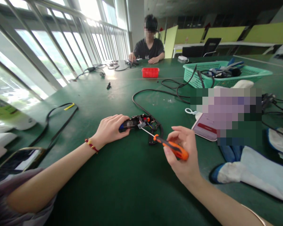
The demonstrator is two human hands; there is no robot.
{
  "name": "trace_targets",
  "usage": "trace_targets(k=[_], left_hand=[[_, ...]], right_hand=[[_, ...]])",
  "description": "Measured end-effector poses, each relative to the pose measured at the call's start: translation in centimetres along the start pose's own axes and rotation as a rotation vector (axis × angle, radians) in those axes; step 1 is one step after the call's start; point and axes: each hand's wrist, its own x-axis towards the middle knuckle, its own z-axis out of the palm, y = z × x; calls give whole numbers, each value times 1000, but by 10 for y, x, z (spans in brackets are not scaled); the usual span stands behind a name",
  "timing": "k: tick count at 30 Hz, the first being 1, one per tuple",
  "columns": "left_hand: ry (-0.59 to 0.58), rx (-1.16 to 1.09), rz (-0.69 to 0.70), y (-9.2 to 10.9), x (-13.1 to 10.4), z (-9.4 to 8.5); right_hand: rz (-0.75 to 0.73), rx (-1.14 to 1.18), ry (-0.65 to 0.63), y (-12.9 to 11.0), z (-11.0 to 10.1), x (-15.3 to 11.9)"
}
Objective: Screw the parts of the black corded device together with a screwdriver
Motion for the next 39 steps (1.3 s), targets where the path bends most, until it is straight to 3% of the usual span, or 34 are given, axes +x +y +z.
trace_targets(k=[3,8,13,18,22,24,28,31,35,39], left_hand=[[-5,1,-1,0,0,0],[-8,-1,-6,0,0,1],[-3,7,3,-1,-1,2],[-20,17,-4,-1,-1,3],[-21,20,-7,-1,-1,3],[-19,12,-3,-1,-1,2],[-19,8,1,-1,0,2],[-14,20,0,-1,0,2],[-2,28,5,-1,-1,3],[-9,29,4,0,-1,2]], right_hand=[[93,-62,-81,-1,0,-1],[-103,-31,17,-2,0,-1],[72,-81,-145,2,-3,-1],[-102,-18,42,3,-1,1],[49,-38,-81,0,-1,1],[90,-72,-81,-1,0,-1],[-91,-18,10,1,1,0],[-102,-16,-67,0,0,1],[-61,-201,-164,-3,-2,0],[-159,-184,-34,-4,0,0]])
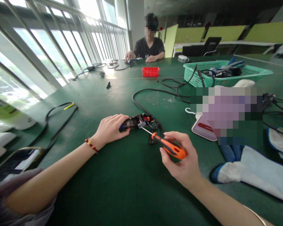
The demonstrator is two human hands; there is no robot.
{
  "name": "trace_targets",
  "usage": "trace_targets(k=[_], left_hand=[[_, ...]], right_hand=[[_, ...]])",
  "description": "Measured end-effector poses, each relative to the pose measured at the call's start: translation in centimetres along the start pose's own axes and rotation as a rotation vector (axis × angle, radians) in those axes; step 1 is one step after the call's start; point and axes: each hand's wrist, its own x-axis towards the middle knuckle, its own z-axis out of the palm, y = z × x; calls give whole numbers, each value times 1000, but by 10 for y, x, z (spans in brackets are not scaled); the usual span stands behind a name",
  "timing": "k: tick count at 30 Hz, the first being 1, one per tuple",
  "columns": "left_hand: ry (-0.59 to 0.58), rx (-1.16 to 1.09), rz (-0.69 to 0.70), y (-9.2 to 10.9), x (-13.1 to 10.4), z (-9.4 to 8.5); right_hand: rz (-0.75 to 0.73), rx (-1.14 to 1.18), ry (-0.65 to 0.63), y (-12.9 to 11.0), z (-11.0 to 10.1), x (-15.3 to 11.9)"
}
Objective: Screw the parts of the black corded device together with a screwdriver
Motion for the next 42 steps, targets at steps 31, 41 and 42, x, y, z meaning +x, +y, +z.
trace_targets(k=[31,41,42], left_hand=[[-16,-12,-8,0,0,1],[-19,-5,-19,0,2,1],[-19,-5,-19,0,2,1]], right_hand=[[62,-11,-262,-4,-3,-2],[88,-36,-88,1,-4,0],[94,-29,-91,2,-4,0]])
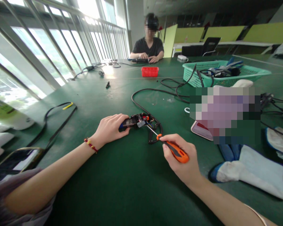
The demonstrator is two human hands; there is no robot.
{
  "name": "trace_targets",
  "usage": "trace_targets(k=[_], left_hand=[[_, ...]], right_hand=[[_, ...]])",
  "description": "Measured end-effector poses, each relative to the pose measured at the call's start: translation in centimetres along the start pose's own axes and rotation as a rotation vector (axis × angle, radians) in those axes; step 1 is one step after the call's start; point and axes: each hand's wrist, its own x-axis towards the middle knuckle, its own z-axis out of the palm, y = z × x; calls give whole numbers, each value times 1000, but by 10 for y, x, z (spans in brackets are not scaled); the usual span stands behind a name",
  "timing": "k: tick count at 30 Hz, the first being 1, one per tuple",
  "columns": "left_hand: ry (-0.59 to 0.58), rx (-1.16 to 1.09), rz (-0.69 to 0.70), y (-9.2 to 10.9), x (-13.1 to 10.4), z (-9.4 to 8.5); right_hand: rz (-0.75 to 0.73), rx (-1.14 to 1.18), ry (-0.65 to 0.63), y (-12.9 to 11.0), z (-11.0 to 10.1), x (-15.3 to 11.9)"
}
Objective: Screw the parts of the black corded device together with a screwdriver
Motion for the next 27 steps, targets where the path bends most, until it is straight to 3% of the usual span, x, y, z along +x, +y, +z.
trace_targets(k=[11,17,23,27], left_hand=[[-13,-7,-4,0,0,0],[-27,-17,-8,-1,0,0],[-37,-24,-10,0,0,-2],[-40,-20,-16,0,-1,-1]], right_hand=[[32,45,-54,1,0,1],[57,199,86,2,5,4],[205,176,27,6,3,2],[90,240,156,4,5,4]])
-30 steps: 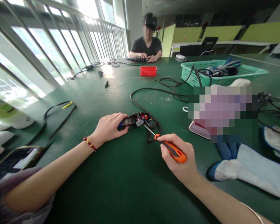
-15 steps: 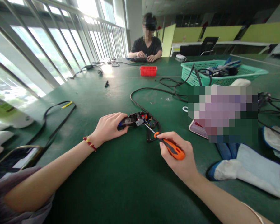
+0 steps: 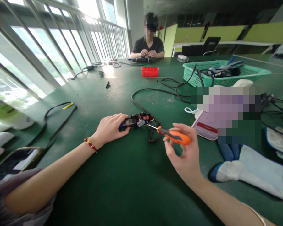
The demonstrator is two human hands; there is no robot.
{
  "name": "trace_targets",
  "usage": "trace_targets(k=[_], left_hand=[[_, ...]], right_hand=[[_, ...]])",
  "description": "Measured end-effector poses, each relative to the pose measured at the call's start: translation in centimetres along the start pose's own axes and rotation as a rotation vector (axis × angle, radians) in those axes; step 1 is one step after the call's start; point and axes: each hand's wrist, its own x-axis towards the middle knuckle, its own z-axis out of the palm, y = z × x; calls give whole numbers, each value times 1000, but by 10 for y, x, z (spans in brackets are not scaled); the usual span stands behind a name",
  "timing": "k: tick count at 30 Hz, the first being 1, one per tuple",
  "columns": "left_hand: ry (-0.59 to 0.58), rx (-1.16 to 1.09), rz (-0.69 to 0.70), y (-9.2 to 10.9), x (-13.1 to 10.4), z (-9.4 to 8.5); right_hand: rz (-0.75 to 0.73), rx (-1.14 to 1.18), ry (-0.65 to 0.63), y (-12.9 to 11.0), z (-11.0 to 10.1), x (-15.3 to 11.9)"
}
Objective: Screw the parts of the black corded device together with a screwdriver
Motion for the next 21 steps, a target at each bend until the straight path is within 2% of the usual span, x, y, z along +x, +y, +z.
trace_targets(k=[2,6,11,16,21], left_hand=[[-1,2,-3,0,0,0],[-14,-8,-11,0,1,-1],[-11,7,11,1,1,-3],[4,11,12,-1,1,-2],[12,11,23,-1,1,-2]], right_hand=[[-5,15,2,0,1,1],[102,-102,-88,0,0,0],[-57,-89,40,-1,1,1],[79,-123,-106,-4,1,1],[-52,-74,3,-5,3,2]])
